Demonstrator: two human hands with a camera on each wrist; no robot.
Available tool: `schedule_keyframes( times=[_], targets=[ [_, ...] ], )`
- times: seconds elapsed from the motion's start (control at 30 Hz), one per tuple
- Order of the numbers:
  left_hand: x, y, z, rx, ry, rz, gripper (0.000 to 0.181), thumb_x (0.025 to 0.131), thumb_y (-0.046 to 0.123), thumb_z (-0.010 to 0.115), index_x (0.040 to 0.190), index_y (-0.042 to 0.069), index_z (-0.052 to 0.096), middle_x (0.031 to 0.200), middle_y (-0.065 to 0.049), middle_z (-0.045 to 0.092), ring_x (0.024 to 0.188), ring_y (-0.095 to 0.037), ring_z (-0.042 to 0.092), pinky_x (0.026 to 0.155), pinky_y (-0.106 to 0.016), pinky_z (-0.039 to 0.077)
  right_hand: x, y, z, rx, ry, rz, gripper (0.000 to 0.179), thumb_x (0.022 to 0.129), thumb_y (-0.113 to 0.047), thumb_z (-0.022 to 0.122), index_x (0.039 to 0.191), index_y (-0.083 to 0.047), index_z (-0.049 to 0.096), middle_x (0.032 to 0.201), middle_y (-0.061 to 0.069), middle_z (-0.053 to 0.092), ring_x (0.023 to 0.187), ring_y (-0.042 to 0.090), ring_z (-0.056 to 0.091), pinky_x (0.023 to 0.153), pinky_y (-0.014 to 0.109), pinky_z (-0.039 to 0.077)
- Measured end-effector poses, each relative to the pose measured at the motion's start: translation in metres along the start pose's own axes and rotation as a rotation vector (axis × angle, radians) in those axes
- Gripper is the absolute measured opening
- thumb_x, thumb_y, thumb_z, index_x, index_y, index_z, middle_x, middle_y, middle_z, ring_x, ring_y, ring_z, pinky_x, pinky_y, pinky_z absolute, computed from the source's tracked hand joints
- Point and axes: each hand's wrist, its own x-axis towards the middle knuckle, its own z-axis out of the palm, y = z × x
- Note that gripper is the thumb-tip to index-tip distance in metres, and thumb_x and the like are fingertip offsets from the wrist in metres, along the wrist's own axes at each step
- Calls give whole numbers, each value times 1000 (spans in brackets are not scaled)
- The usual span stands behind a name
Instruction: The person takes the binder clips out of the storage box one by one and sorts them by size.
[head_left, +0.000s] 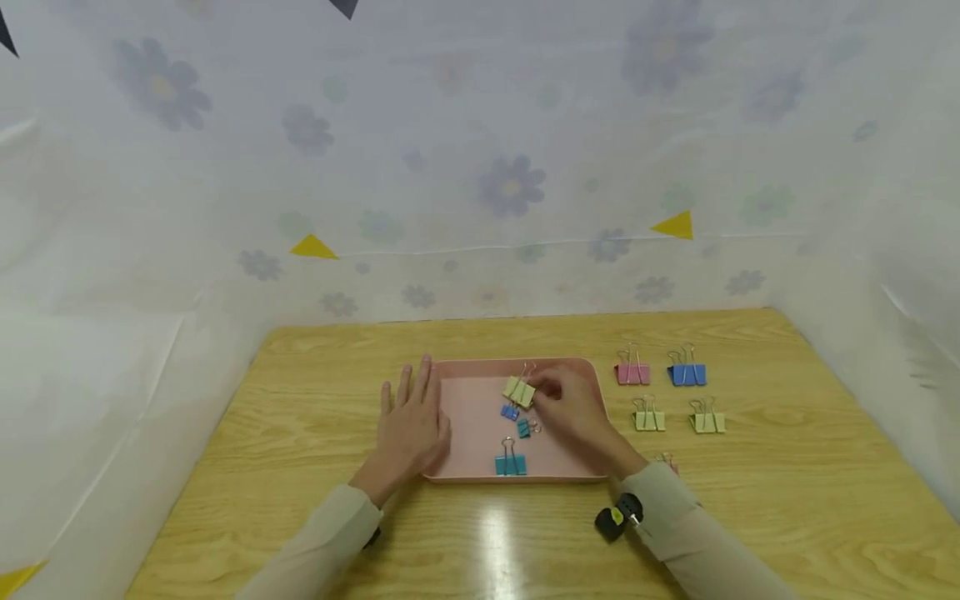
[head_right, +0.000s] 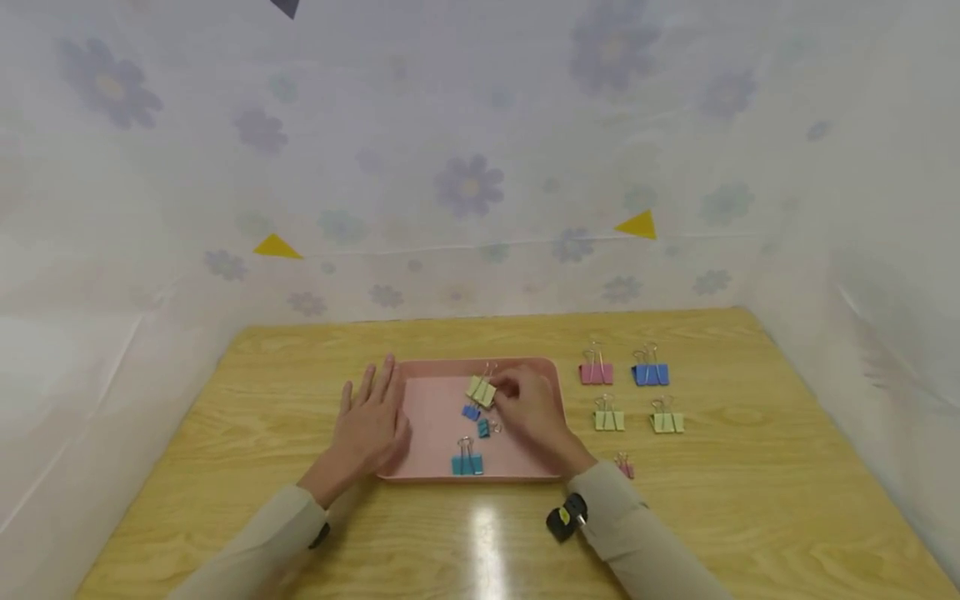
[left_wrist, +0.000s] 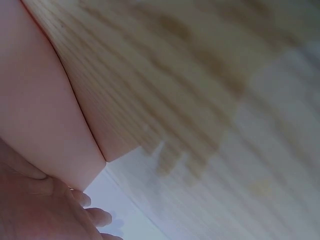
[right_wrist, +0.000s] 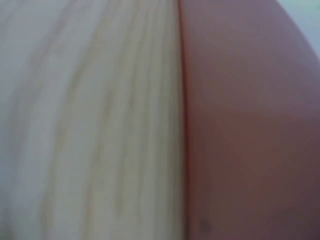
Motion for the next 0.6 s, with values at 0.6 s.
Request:
schedule_keyframes(
  times=[0.6],
  targets=[
    [0, 3, 0, 0, -12, -5, 67, 102, 25, 42, 163, 2, 23, 171, -13, 15, 155, -41, 14, 119, -67, 12, -9, 0, -14, 65, 4, 59, 15, 92, 3, 68, 103, -3, 77, 110, 12, 73, 101, 30, 70, 88, 49, 57]
  ],
)
